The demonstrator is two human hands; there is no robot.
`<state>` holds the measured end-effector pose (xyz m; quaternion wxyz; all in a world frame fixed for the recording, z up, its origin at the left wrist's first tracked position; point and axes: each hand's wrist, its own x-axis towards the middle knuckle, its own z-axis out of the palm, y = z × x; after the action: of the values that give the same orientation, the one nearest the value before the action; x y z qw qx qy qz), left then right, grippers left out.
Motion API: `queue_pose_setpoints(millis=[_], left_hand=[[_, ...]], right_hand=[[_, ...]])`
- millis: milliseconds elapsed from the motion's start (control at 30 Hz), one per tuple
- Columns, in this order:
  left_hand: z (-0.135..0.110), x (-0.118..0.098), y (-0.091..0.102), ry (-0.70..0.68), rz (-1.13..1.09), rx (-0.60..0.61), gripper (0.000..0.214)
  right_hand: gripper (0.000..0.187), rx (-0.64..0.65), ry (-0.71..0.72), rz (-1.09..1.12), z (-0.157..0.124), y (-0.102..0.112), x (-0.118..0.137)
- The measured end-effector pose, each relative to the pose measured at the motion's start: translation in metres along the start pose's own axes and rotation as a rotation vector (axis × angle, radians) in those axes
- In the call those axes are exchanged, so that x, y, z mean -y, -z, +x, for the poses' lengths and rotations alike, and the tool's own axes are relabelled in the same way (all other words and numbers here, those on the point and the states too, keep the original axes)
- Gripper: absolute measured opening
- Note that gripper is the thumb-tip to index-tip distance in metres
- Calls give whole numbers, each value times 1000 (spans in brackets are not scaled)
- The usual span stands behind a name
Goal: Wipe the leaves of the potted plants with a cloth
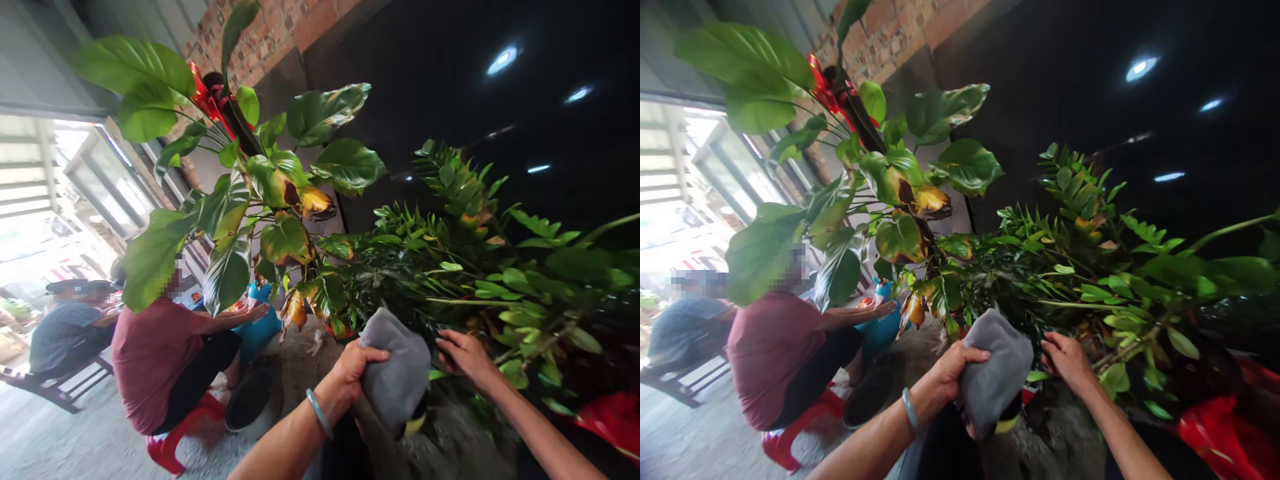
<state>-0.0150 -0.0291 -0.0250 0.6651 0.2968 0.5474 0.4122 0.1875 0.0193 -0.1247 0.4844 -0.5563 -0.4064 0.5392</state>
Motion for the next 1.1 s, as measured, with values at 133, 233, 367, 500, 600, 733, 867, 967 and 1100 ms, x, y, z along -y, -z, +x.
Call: queue_pose_setpoints(millis=[133,233,367,500,600,733,867,967,1100], left_hand=[[-9,-36,6,-209,-99,-6,29],[2,-57,3,-310,-217,-162,24],[7,-19,1,-142,-117,-146,27],[-11,12,11,-6,11,37,36],[-18,-19,19,-173,-68,5,36],[-4,-63,24,-386,-310,-247,22],[6,-27,24,-191,-222,-286,21],[-5,14,27,12,-79,-101,31],[-23,-1,30,-115,-90,-3,34]], right_hand=[[20,38,41,-26,-5,2,5],[21,22,-4,-50,-5,-3,5],[24,53,28,-43,-2,-7,3],[24,44,14,-97,-3,-2,3],[24,42,18,-86,-6,-1,6],[21,28,-19,-95,-8,-6,8],[20,55,-15,-49,-7,-11,8],[17,33,8,-122,-7,-7,9],[18,64,18,-131,-10,-2,12]])
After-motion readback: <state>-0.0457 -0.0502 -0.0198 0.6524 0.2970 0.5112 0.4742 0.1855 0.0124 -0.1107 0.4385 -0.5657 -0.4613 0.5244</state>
